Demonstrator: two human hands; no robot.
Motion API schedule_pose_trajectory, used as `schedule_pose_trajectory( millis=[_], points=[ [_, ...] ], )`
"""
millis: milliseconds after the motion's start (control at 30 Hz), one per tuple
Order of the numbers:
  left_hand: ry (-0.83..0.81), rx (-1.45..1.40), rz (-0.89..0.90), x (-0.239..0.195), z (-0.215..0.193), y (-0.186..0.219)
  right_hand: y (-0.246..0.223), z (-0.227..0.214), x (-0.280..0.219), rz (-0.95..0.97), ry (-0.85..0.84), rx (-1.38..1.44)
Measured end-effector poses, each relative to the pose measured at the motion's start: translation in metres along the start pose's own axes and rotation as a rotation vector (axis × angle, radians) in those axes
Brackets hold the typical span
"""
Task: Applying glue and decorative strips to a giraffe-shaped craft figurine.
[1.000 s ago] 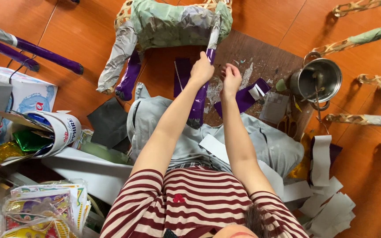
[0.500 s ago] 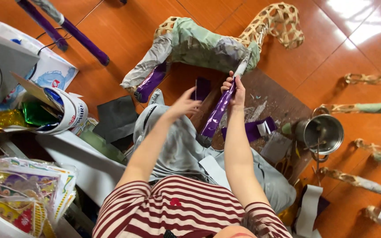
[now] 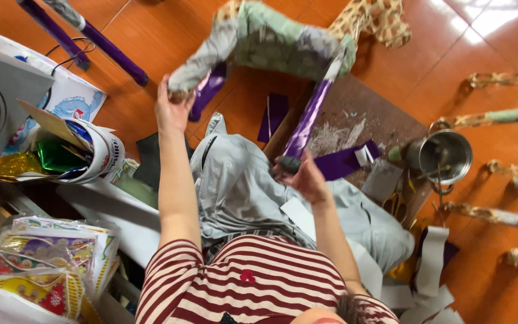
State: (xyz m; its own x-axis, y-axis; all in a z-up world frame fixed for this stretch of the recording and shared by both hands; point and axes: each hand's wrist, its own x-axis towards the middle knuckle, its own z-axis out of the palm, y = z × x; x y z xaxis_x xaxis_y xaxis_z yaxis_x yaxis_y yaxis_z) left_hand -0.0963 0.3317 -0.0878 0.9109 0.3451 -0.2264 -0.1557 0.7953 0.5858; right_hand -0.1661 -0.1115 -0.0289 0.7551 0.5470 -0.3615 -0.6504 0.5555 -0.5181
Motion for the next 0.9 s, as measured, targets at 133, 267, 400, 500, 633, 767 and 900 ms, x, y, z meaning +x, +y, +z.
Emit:
schedule_pose_trajectory(
  millis=[133, 267, 400, 500, 633, 767, 900],
  points=[
    [-0.022, 0.119, -0.011, 0.001, 0.075, -0.002, -0.041, -0.007, -0.035, -0.281, 0.132, -0.123],
    [-0.094, 0.258, -0.177, -0.024, 0.14, -0.041, -0.114, -0.026, -0.071, -0.524, 0.374, -0.049],
    [-0.175, 0.301, -0.401, -0.071, 0.118, -0.134, -0.144, -0.127, -0.117, -0.644, 0.452, -0.069],
    [-0.243, 0.334, -0.588, -0.108, 0.098, -0.186, -0.149, -0.181, -0.144, -0.686, 0.515, -0.104],
    [-0.278, 0.337, -0.725, -0.126, 0.071, -0.219, -0.13, -0.221, -0.172, -0.71, 0.652, -0.219],
    [-0.331, 0.143, -0.789, -0.129, 0.08, -0.222, -0.104, -0.236, -0.197, -0.802, 0.838, -0.275],
    [-0.389, -0.102, -0.892, -0.134, 0.114, -0.226, -0.074, -0.228, -0.235, -0.899, 0.909, -0.197]
  ],
)
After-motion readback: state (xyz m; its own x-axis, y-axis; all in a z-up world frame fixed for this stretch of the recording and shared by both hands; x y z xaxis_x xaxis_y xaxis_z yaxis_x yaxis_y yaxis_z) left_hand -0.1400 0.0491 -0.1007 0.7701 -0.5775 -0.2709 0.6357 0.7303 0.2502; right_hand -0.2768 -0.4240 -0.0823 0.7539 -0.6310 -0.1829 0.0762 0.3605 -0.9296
